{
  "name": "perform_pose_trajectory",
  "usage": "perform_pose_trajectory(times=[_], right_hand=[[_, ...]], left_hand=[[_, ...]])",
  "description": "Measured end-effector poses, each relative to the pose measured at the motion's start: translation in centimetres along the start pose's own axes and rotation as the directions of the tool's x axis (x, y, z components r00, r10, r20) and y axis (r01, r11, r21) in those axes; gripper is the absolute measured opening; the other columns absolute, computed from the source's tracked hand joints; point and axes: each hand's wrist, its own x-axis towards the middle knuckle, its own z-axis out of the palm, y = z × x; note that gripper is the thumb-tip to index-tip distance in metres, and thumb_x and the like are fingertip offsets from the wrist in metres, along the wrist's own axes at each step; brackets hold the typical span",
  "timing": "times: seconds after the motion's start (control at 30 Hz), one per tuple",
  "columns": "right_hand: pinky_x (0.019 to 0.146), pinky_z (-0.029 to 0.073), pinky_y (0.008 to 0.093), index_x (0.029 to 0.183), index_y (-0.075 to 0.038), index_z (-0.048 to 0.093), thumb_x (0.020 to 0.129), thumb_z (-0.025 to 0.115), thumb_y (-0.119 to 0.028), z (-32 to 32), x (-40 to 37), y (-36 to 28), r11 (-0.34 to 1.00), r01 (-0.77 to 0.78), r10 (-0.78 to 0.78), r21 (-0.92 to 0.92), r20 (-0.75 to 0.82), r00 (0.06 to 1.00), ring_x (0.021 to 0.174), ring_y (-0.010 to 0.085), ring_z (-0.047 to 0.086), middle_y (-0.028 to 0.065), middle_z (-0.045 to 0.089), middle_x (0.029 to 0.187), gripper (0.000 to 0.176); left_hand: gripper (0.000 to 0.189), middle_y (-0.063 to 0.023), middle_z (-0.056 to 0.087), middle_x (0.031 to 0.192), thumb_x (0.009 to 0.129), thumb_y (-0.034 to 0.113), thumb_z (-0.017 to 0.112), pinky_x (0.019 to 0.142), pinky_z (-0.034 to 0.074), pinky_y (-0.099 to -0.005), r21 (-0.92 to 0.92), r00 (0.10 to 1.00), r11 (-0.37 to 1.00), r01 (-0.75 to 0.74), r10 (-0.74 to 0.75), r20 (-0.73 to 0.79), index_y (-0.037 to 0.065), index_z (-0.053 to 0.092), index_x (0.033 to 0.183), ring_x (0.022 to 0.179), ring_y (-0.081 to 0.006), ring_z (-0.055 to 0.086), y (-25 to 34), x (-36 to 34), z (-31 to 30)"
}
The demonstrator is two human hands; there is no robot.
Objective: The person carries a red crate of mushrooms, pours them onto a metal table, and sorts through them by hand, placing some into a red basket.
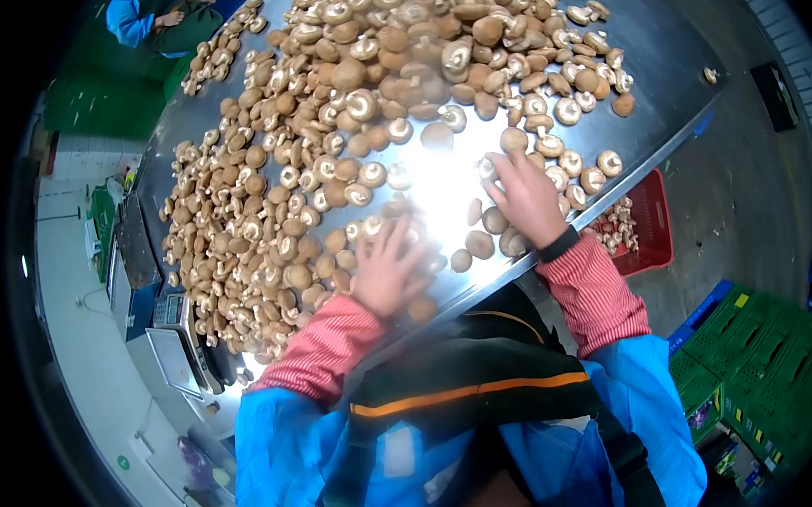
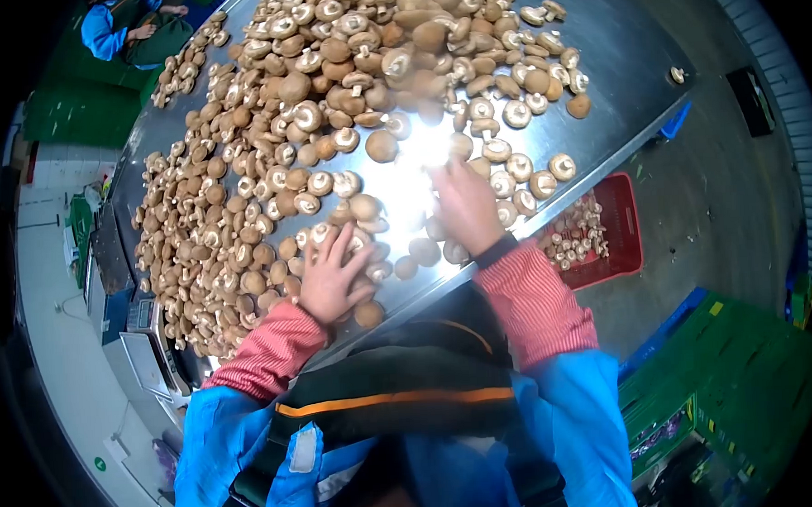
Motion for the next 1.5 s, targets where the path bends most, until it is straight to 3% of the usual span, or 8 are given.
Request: perform_pose_trajectory(times=[0.33, 0.6, 0.83, 0.93, 1.07, 1.27, 1.4, 1.5], right_hand=[[0.078, 0.048, 0.0468, 0.11, -0.006, 0.06, 0.082, 0.072, -0.022, 8.8, 6.8, -2.7, 0.991, 0.095, -0.098, -0.092, -0.038, 0.994, 0.089, 0.0345, 0.066, 0.0149, 0.066, 0.098, 0.034], [0.097, 0.05, 0.0348, 0.131, -0.001, 0.053, 0.087, 0.074, -0.012, -4.5, -4.8, 0.0, 0.744, -0.395, 0.463, 0.539, 0.01, 0.886, 0.112, 0.0258, 0.062, 0.0166, 0.062, 0.123, 0.05], [0.081, 0.051, 0.0489, 0.137, -0.007, 0.054, 0.083, 0.08, -0.027, -11.2, -15.4, 8.5, 0.715, -0.44, 0.366, -0.543, -0.245, 0.898, 0.095, 0.044, 0.06, 0.023, 0.06, 0.105, 0.063], [0.083, 0.052, 0.0383, 0.144, -0.004, 0.048, 0.086, 0.076, -0.016, -7.9, -13.6, 4.6, 0.89, -0.455, 0.455, 0.014, -0.006, 0.89, 0.094, 0.0294, 0.062, 0.0182, 0.061, 0.107, 0.065], [0.081, 0.052, 0.03, 0.136, -0.005, 0.054, 0.095, 0.067, -0.013, -1.7, -10.7, -4.5, 0.391, -0.596, 0.335, 0.701, 0.495, 0.802, 0.095, 0.0179, 0.061, 0.0084, 0.061, 0.108, 0.044], [0.079, 0.052, 0.0379, 0.103, -0.002, 0.064, 0.088, 0.069, -0.016, 0.1, -7.5, -5.8, 0.767, -0.489, 0.225, 0.415, 0.539, 0.811, 0.091, 0.0294, 0.067, 0.0135, 0.066, 0.093, 0.021], [0.063, 0.055, 0.0382, 0.095, -0.006, 0.065, 0.088, 0.068, -0.02, 3.8, -3.7, -7.9, 0.994, 0.011, -0.029, 0.105, 0.175, 0.984, 0.073, 0.0283, 0.07, 0.0158, 0.069, 0.084, 0.016], [0.066, 0.054, 0.0452, 0.099, -0.006, 0.065, 0.083, 0.07, -0.023, 7.1, -1.9, -9.7, 0.992, 0.044, 0.02, -0.115, 0.501, 0.865, 0.075, 0.0314, 0.07, 0.0141, 0.069, 0.085, 0.024]], left_hand=[[0.061, -0.0134, 0.044, 0.153, 0.091, 0.046, 0.064, 0.114, 0.026, -0.0589, -0.132, 0.811, 0.83, 0.542, -0.558, -0.175, 0.012, 0.054, 0.14, 0.141, -0.0404, 0.037, -8.3, -11.1, 2.2], [0.046, -0.0121, 0.062, 0.12, 0.08, 0.013, 0.071, 0.098, 0.044, -0.0476, -0.293, 0.867, 0.954, 0.066, -0.2, -0.457, 0.01, 0.061, 0.125, 0.117, -0.035, 0.056, -4.8, -3.4, 0.7], [0.058, -0.0099, 0.063, 0.107, 0.079, 0.009, 0.072, 0.092, 0.048, -0.0457, -0.295, 0.906, 0.94, 0.173, -0.269, -0.326, 0.014, 0.056, 0.135, 0.101, -0.0317, 0.061, -4.6, 0.6, 0.4], [0.054, -0.0114, 0.064, 0.107, 0.083, 0.01, 0.073, 0.086, 0.051, -0.0406, -0.515, 0.911, 0.845, 0.143, -0.316, -0.266, 0.01, 0.055, 0.134, 0.097, -0.0322, 0.062, -2.3, 0.0, -2.0], [0.051, -0.0162, 0.064, 0.107, 0.088, 0.015, 0.072, 0.085, 0.052, -0.042, -0.762, 0.978, 0.628, -0.159, -0.005, -0.208, 0.008, 0.054, 0.135, 0.1, -0.0339, 0.064, 3.7, 1.7, -0.6], [0.046, -0.0181, 0.061, 0.114, 0.088, 0.016, 0.069, 0.092, 0.048, -0.045, -0.631, 0.874, 0.775, -0.038, -0.28, -0.397, 0.009, 0.058, 0.132, 0.109, -0.0369, 0.057, -0.7, 1.4, 2.9], [0.052, -0.0138, 0.058, 0.117, 0.081, 0.013, 0.075, 0.095, 0.046, -0.044, -0.314, 0.745, 0.897, 0.312, -0.436, -0.505, 0.01, 0.06, 0.131, 0.112, -0.0341, 0.055, -7.6, 3.1, 1.7], [0.054, -0.0117, 0.059, 0.116, 0.077, 0.017, 0.079, 0.096, 0.045, -0.0457, -0.208, 0.802, 0.865, 0.456, -0.501, -0.326, 0.011, 0.059, 0.127, 0.113, -0.0335, 0.055, -9.4, 4.2, 2.2]])
